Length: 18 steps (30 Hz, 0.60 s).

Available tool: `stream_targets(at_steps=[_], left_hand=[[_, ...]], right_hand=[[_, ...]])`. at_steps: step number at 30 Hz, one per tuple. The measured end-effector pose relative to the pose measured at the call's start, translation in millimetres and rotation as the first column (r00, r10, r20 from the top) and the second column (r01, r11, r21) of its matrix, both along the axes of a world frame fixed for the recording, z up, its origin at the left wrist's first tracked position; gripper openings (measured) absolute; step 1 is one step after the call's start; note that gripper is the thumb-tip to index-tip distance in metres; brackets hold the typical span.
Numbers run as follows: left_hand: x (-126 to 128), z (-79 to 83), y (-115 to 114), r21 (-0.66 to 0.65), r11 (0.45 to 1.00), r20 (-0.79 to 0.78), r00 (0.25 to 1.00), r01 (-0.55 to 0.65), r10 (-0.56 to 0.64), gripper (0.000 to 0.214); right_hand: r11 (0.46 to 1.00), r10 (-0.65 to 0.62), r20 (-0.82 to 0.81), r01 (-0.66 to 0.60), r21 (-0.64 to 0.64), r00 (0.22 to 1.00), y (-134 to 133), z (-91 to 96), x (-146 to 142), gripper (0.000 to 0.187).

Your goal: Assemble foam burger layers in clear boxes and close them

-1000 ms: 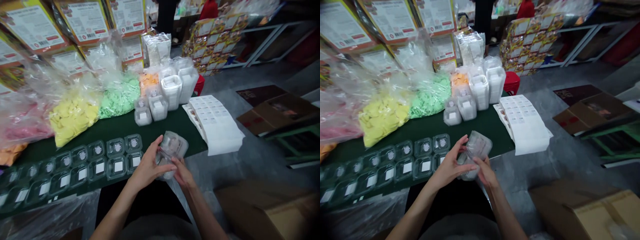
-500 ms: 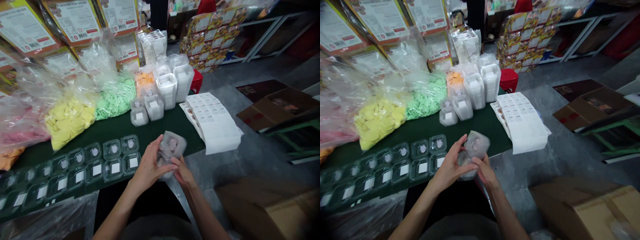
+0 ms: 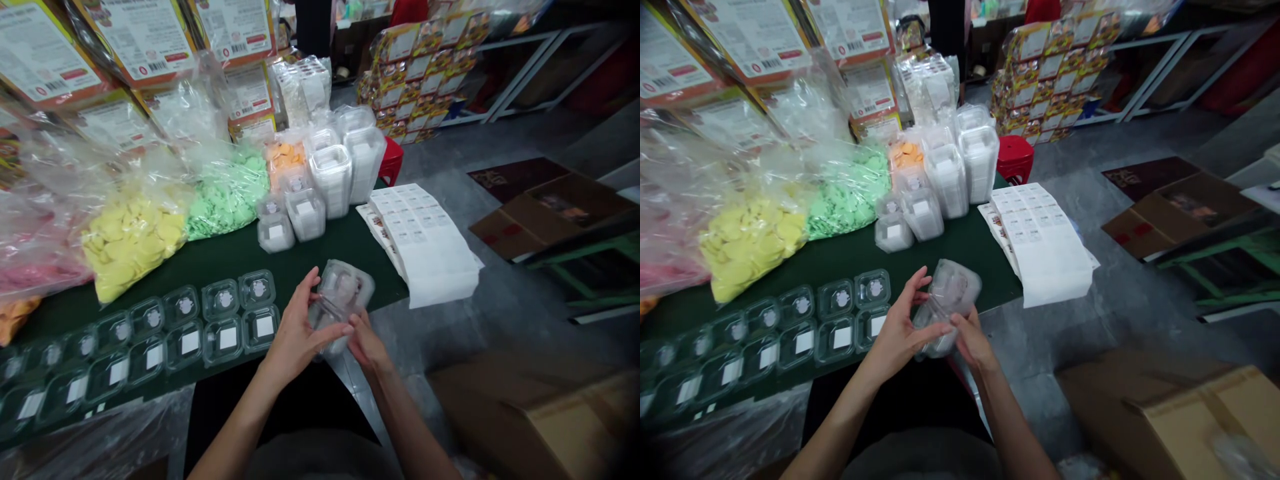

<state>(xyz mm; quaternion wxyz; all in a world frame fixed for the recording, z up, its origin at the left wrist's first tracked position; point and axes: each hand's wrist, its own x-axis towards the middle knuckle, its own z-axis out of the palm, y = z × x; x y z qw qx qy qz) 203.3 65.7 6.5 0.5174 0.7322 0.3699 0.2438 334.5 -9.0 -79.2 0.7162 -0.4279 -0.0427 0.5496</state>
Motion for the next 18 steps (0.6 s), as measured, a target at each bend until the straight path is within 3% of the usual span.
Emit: stream_targets(at_steps=[4, 10, 18], left_hand=[[1, 0.8, -2, 0.095, 0.994, -0.047, 0.997, 0.059, -0.055, 0.1], [-7, -2.2, 3, -0.043, 0.998, 0.04, 0.998, 0.054, -0.052, 0.103], [-9, 2.5, 3, -0.044, 0.996, 0.031, 0.997, 0.071, -0.07, 0.104]], right_hand=[[1.0, 0.003, 0.031, -0.004, 0.023, 1.0, -1, -1.8, -1, 0.052], [1.0, -0.005, 0.043, 0.006, -0.02, 0.999, -1, -0.6, -5, 0.054], [1.0, -0.013, 0.047, 0.012, 0.019, 0.999, -2, 2.2, -4, 0.057]])
